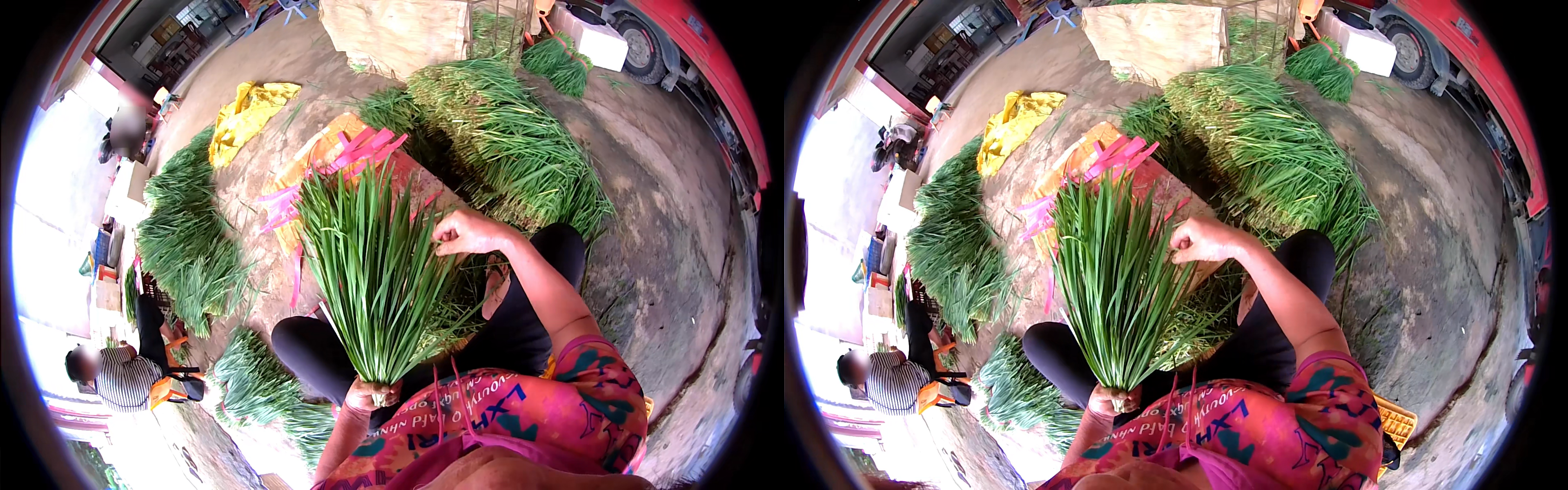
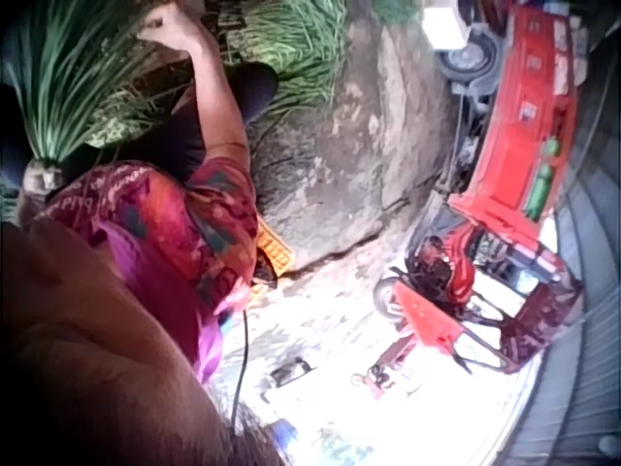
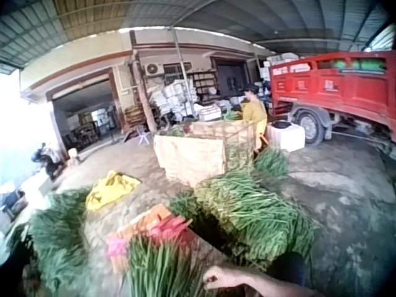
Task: The person bundles green stalks by hand, gathering them into groups and securing them with pink ties while sitting on the floor.
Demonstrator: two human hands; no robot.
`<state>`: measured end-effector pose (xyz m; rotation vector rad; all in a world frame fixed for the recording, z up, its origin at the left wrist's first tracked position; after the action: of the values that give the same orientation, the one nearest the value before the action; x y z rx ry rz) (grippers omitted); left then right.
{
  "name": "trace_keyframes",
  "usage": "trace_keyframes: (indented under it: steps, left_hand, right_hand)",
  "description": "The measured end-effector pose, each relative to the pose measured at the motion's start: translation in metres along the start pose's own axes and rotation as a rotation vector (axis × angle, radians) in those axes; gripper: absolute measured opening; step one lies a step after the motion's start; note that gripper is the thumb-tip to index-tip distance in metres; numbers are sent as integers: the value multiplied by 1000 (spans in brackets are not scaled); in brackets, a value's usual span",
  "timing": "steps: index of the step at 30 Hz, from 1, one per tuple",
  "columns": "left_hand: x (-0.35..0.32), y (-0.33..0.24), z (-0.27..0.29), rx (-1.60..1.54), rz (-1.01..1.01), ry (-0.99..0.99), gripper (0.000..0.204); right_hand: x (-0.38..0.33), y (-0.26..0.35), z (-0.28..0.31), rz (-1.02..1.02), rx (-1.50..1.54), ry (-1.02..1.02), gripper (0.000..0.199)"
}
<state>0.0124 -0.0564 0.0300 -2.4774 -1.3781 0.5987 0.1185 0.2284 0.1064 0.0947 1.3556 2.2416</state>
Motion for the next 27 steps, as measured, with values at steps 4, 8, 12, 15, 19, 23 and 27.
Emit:
trace_keyframes:
  steps: [4,8,12,15,19,23,27]
  left_hand:
    - [3,2,-3,-24,19,43,33]
    - [4,5,-1,-46,40,42,33]
    - [6,3,3,-15,30,8,30]
    - [9,-2,-1,59,3,-93,28]
    - [12,-3,-5,41,2,-86,25]
    - [12,2,-2,4,34,-108,27]
    - [11,1,-2,30,37,-50,32]
  right_hand:
    - [2,7,-10,154,8,-25,18]
    - [-5,19,-9,258,17,-52,14]
    - [-15,29,-13,215,-85,-13,14]
    - [-21,37,-15,225,-128,-5,15]
    - [-27,45,-12,344,-146,-128,12]
    - [-30,30,1,323,-51,-420,11]
    - [-30,-33,46,-94,470,-475,12]
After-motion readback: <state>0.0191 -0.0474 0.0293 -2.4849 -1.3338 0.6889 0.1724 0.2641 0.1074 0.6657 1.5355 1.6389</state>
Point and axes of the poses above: each hand's wrist, its own x-axis towards the middle knuckle, its own z-axis out of the back of the hand, y = z × x, the point moved 9 cm from there along x, towards the middle knuckle, and after that the axes turned 6 degrees about y, right-handed, at the moved point
